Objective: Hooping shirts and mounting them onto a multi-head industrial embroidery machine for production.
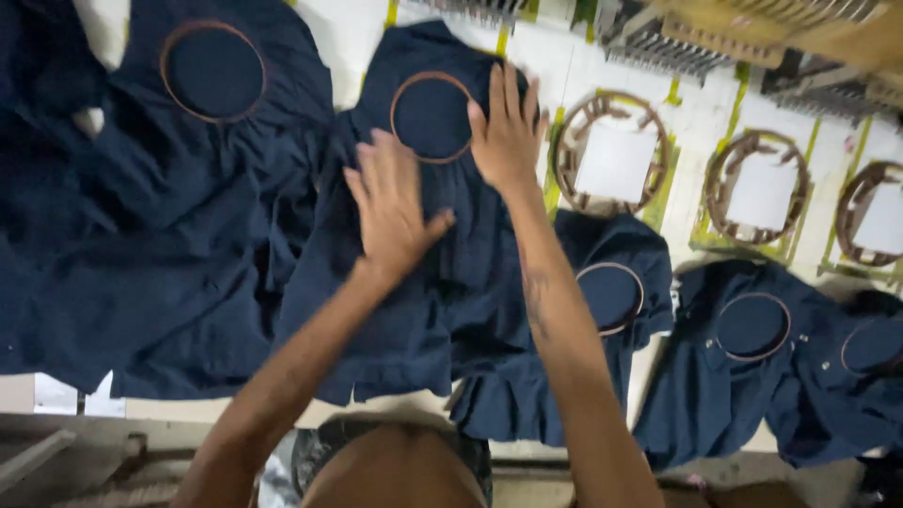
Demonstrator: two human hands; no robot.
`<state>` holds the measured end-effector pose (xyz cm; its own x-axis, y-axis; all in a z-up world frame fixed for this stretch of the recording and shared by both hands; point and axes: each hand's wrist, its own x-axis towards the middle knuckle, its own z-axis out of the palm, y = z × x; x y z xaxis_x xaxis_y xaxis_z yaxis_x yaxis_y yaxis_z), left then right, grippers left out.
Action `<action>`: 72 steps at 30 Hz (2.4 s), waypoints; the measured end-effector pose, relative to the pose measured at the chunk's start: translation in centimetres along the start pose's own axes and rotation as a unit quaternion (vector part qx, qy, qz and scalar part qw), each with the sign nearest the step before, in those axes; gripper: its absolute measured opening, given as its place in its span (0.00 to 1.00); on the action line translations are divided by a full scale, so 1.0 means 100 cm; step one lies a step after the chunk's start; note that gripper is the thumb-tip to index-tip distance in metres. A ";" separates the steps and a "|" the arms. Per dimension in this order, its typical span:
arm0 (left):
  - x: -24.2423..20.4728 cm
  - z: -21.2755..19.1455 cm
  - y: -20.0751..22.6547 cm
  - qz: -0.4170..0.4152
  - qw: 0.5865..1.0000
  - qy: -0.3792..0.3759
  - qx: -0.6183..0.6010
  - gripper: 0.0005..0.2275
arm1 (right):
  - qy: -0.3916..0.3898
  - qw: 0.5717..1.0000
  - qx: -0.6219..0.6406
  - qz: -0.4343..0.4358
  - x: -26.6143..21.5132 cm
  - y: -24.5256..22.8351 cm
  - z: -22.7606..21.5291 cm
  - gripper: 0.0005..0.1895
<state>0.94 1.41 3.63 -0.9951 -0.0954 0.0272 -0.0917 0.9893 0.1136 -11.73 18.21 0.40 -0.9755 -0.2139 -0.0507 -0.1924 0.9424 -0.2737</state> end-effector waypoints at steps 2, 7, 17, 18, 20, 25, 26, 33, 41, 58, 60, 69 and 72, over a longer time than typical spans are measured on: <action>-0.016 -0.030 0.008 0.233 0.972 0.036 -0.016 0.39 | 0.115 0.991 -0.069 -0.013 -0.032 -0.007 0.002 0.32; -0.051 0.018 0.000 0.262 0.965 -0.012 -0.022 0.41 | 0.071 0.997 -0.032 -0.027 -0.048 -0.008 0.003 0.35; -0.002 0.000 -0.038 0.130 0.956 0.013 -0.263 0.36 | 0.147 0.986 -0.040 -0.070 -0.033 -0.027 -0.007 0.32; 0.013 0.001 -0.036 0.128 0.955 0.012 -0.266 0.36 | 0.144 0.986 -0.042 -0.071 -0.025 -0.028 -0.006 0.32; 0.044 0.003 -0.033 0.146 0.967 0.066 -0.199 0.37 | 0.011 0.996 -0.040 -0.077 -0.006 -0.030 -0.004 0.36; 0.080 0.035 -0.041 0.171 0.977 0.028 -0.125 0.42 | -0.036 0.996 -0.074 -0.027 0.000 -0.038 -0.001 0.36; 0.079 0.037 -0.043 0.178 0.973 0.040 -0.138 0.43 | -0.037 0.997 -0.068 -0.020 -0.002 -0.039 0.000 0.36; 0.113 0.028 -0.033 0.175 0.971 0.075 -0.141 0.32 | -0.104 0.994 0.022 -0.013 0.008 -0.042 -0.021 0.38; 0.179 0.062 -0.021 0.248 0.966 0.051 -0.060 0.24 | 0.090 0.989 -0.097 -0.073 0.032 -0.015 0.020 0.29; 0.169 0.047 -0.030 0.300 0.947 0.004 -0.117 0.27 | 0.026 0.999 -0.024 0.016 0.005 -0.022 -0.006 0.32; 0.159 0.042 -0.018 0.293 0.948 0.011 -0.122 0.29 | 0.091 0.995 -0.043 0.021 -0.015 -0.010 -0.001 0.32; 0.120 0.037 0.075 0.413 0.883 0.004 -0.224 0.21 | 0.221 0.951 0.215 0.030 -0.100 0.029 -0.020 0.25; 0.119 0.067 0.087 0.442 0.886 -0.013 -0.139 0.26 | 0.280 0.906 0.279 0.147 -0.159 0.019 -0.058 0.24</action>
<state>-11.97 9.65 -1.70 -0.6737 0.7099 0.2053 0.7339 0.6101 0.2986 2.78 24.90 6.28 -0.9065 0.3382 0.2526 0.0167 0.6267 -0.7790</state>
